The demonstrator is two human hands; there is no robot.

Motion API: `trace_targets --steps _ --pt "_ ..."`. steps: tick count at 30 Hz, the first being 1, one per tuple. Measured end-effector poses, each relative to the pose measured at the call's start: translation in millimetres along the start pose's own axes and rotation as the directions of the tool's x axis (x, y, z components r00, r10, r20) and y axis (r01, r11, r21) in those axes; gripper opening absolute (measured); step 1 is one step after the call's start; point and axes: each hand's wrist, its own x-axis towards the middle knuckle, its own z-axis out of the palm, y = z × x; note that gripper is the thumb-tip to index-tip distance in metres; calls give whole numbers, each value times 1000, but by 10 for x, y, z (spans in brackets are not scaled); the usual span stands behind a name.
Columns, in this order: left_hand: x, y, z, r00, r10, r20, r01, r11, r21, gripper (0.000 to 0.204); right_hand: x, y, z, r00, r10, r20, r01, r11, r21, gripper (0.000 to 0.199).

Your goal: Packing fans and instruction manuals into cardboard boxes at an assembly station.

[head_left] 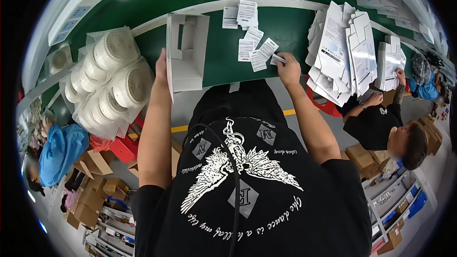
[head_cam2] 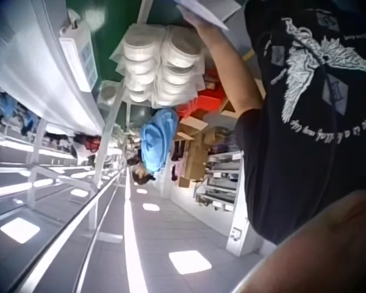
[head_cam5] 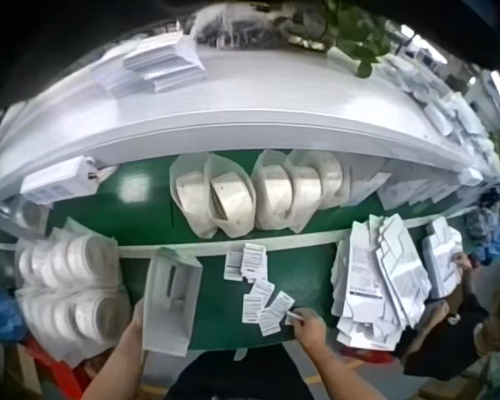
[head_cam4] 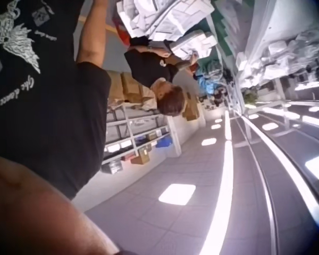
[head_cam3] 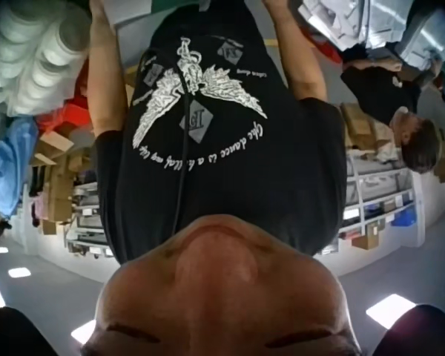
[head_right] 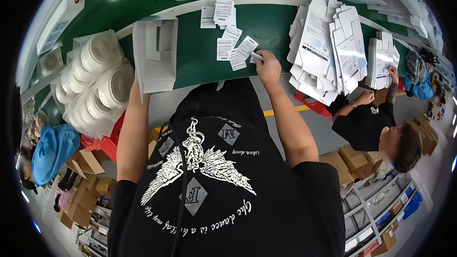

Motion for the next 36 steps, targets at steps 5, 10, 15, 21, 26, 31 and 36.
trace_targets --steps 5,10,15,21,26,31,36 --pt "-427 -492 280 940 -7 341 40 995 -90 57 -60 -1508 -653 998 58 -20 -30 741 671 31" --pt "-291 -838 54 915 -302 268 369 894 -254 58 -51 -2617 -842 869 -494 -41 455 763 459 26" --pt "-348 -983 32 894 -295 336 374 906 -200 62 318 -2996 15 453 -179 874 648 739 -185 27" --pt "-413 -1054 138 850 -515 109 517 780 -352 76 506 -2715 969 312 -170 935 753 645 -134 29" --pt "-730 -1113 -17 906 -406 -121 423 873 243 81 366 -2988 344 531 -391 752 751 628 -204 31" --pt "-697 -422 -156 860 367 -354 -142 839 525 53 533 -2782 -881 759 -629 165 537 750 387 19" --pt "-1128 911 728 821 566 -82 -415 688 595 49 1901 -1119 -1396 799 -401 -448 395 912 -111 28"
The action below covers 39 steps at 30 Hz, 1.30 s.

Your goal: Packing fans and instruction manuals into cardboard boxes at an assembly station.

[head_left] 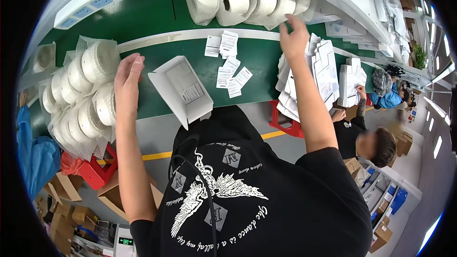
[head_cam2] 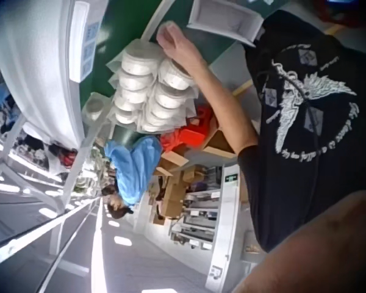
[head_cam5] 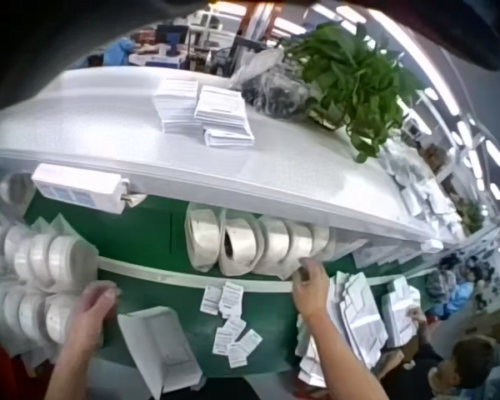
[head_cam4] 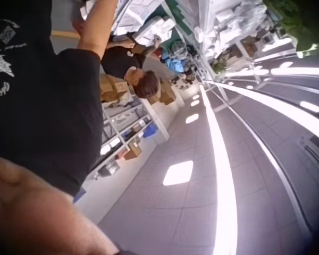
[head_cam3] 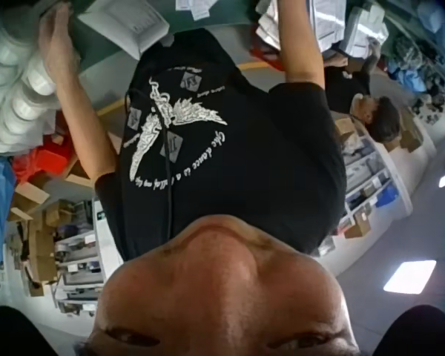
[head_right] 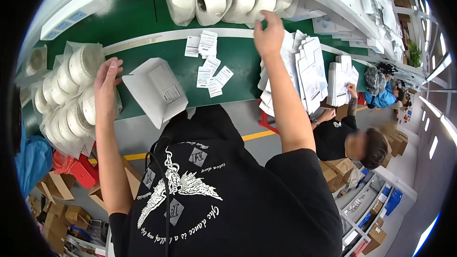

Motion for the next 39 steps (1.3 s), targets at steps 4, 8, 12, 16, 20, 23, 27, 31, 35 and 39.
trace_targets --steps 4,8,12,16,20,23,27,31,35,39 --pt "29 798 292 918 82 389 -258 868 425 49 932 1362 331 987 27 -160 -81 936 -343 50" --pt "203 860 591 795 -169 582 -417 545 728 48 1861 2607 901 969 -68 238 187 832 -522 69" --pt "281 745 583 797 -239 554 -420 440 794 44 1845 3289 1250 957 -75 280 206 855 -476 72" --pt "364 722 586 784 -259 564 -361 550 753 38 1884 4320 541 962 -21 273 173 818 -548 77" --pt "338 572 478 779 -254 574 -342 595 727 36 1734 3922 665 949 85 304 103 827 -553 83" --pt "213 423 314 799 -196 569 -350 618 704 36 1571 2898 729 898 235 372 0 846 -534 92" --pt "193 272 297 816 -69 574 -430 590 683 35 918 1943 -175 786 586 -197 -618 751 -232 109" --pt "59 339 353 798 -145 585 -366 654 662 43 -224 358 -1019 729 574 -373 -450 812 372 69" --pt "42 -46 187 778 1 628 -528 543 653 40 -884 -1357 -1293 774 633 31 -435 495 752 61" --pt "164 13 179 801 2 599 -512 522 682 34 -1267 -2136 -956 962 141 236 -257 766 590 48"
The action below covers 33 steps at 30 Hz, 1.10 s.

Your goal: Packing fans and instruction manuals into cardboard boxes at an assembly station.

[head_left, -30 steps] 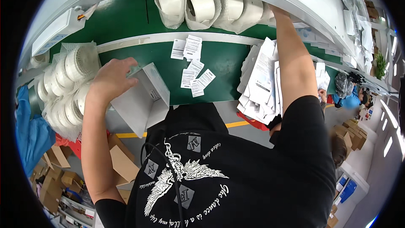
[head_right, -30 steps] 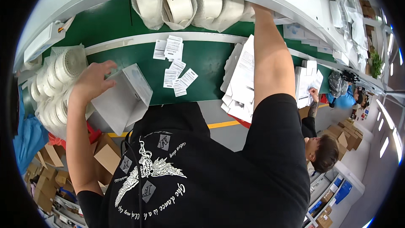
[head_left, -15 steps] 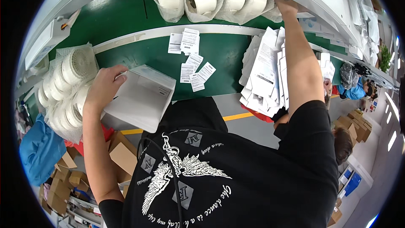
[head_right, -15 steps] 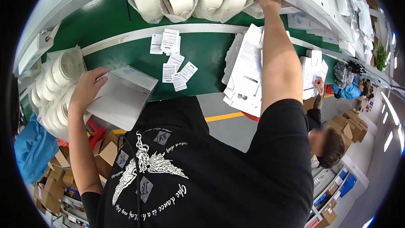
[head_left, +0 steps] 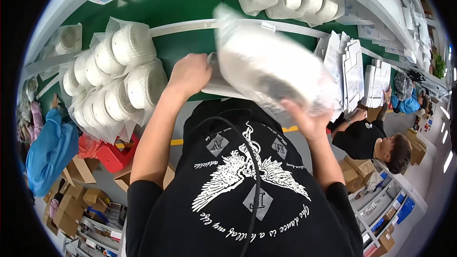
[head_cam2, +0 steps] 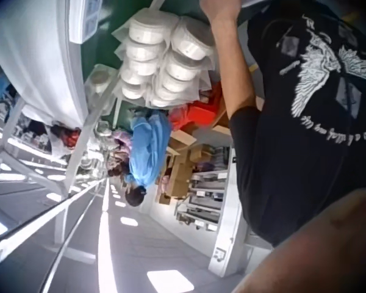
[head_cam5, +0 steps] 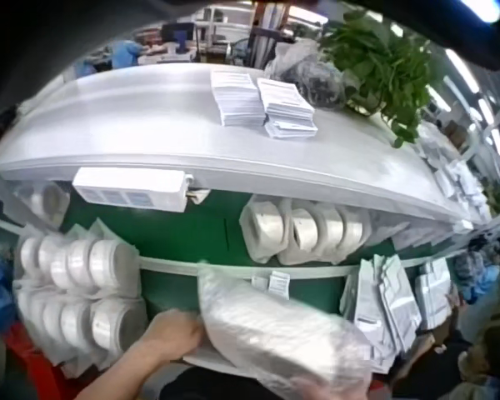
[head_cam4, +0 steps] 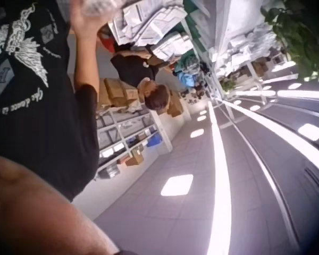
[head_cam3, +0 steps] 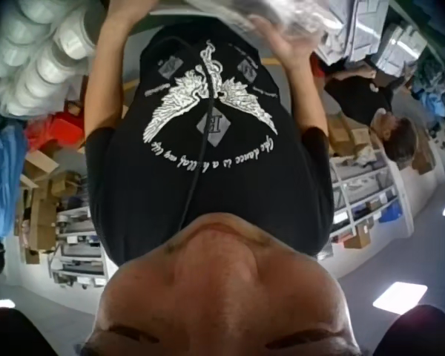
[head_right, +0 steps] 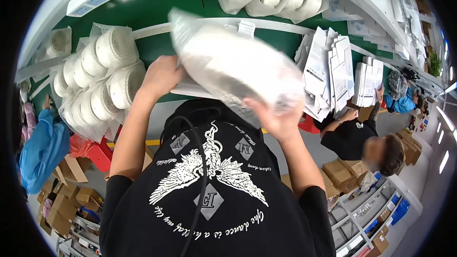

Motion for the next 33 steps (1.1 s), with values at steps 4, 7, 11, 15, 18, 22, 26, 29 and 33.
trace_targets --steps 4,7,11,15,18,22,26,29,33 --pt "-31 -264 -150 990 82 119 -43 953 -300 32 289 -266 525 814 15 581 364 765 -531 60" --pt "-78 -252 -22 989 144 -20 -144 960 -239 34 302 182 1083 688 -133 713 636 583 -505 64" --pt "-430 -237 123 940 -25 -340 -148 869 -472 38 539 443 1298 638 133 758 521 650 -553 49" --pt "-1128 -106 -180 868 -318 -382 -185 506 -842 23 1501 467 1766 807 22 590 452 620 -642 46" --pt "-1574 415 -558 907 -149 -394 -352 244 -904 16 2661 657 2524 836 93 541 441 472 -763 49" --pt "-1699 1200 -1102 713 454 -534 -652 150 -743 24 3638 1667 3132 801 -527 283 598 703 -384 54" --pt "-1730 1722 -1335 538 686 -489 -722 76 -688 24 3384 983 2903 709 -676 201 677 573 -463 50" --pt "-1507 1883 -1314 466 775 -427 -632 -46 -774 25 2596 705 1934 932 -339 126 359 821 -445 29" --pt "-1113 1847 -1137 441 835 -331 -427 -129 -895 35 1541 1443 262 893 -397 -211 250 828 -502 28"
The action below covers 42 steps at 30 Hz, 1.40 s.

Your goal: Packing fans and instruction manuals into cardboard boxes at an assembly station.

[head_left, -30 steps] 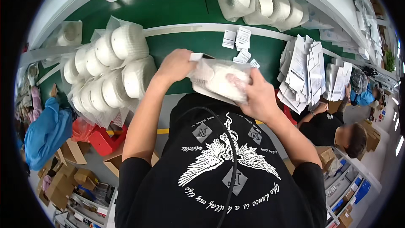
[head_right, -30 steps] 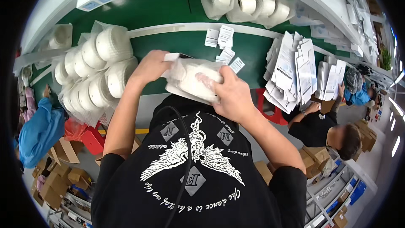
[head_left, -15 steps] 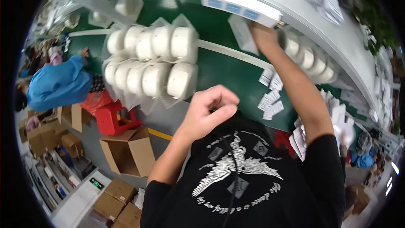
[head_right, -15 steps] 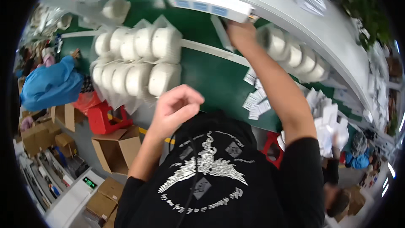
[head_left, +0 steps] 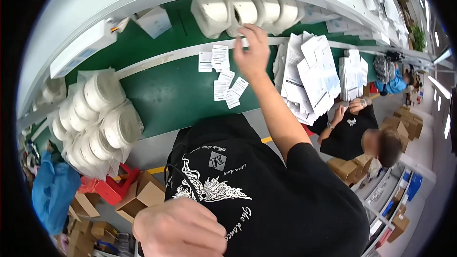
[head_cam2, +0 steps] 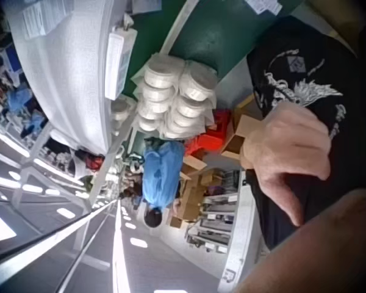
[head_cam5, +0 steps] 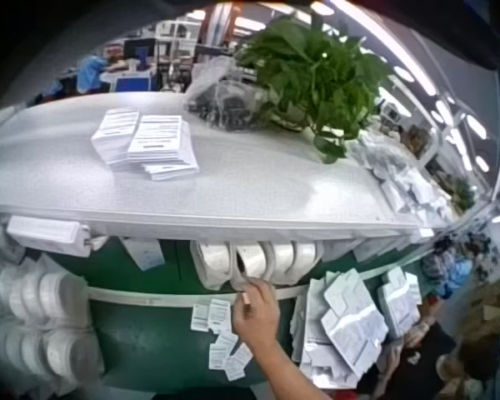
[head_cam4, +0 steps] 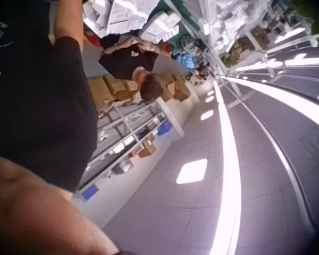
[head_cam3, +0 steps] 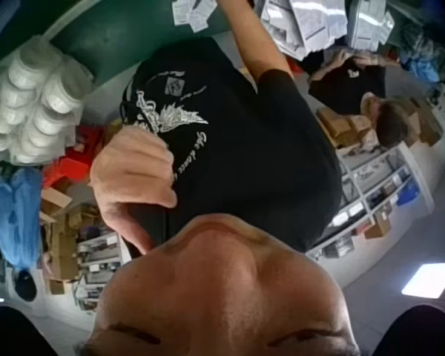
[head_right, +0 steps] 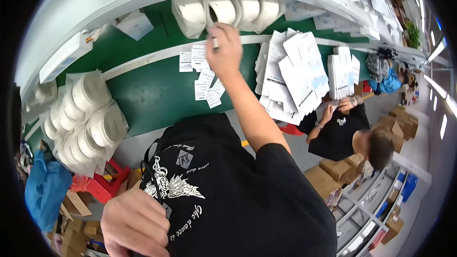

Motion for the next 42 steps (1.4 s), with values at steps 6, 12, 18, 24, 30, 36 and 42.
trace_targets --steps 6,12,18,24,30,36,42 --pt "119 -1186 -384 739 -538 -405 573 818 -41 32 -1118 1672 -2065 825 566 0 -318 463 -827 51" --pt "980 -2407 -288 879 -396 -266 463 569 680 22 -1083 1607 -2828 882 438 173 -216 703 -678 42" --pt "2229 -2953 228 983 -181 -17 30 73 997 34 -83 660 -3197 912 176 370 34 867 -497 27" --pt "1845 -2634 -448 947 -213 -241 269 112 957 17 -124 1208 -3078 931 282 -230 -323 931 -168 46" --pt "836 -2127 -367 656 -126 -744 746 261 613 25 -114 1243 -1919 958 284 -44 -281 958 54 54" --pt "-165 -1624 -320 398 -35 -917 910 142 390 50 -214 388 -1024 992 116 -60 -96 960 264 36" --pt "-850 -1264 -377 678 338 -653 734 -368 571 123 48 -1143 -1411 685 76 725 -427 847 315 25"
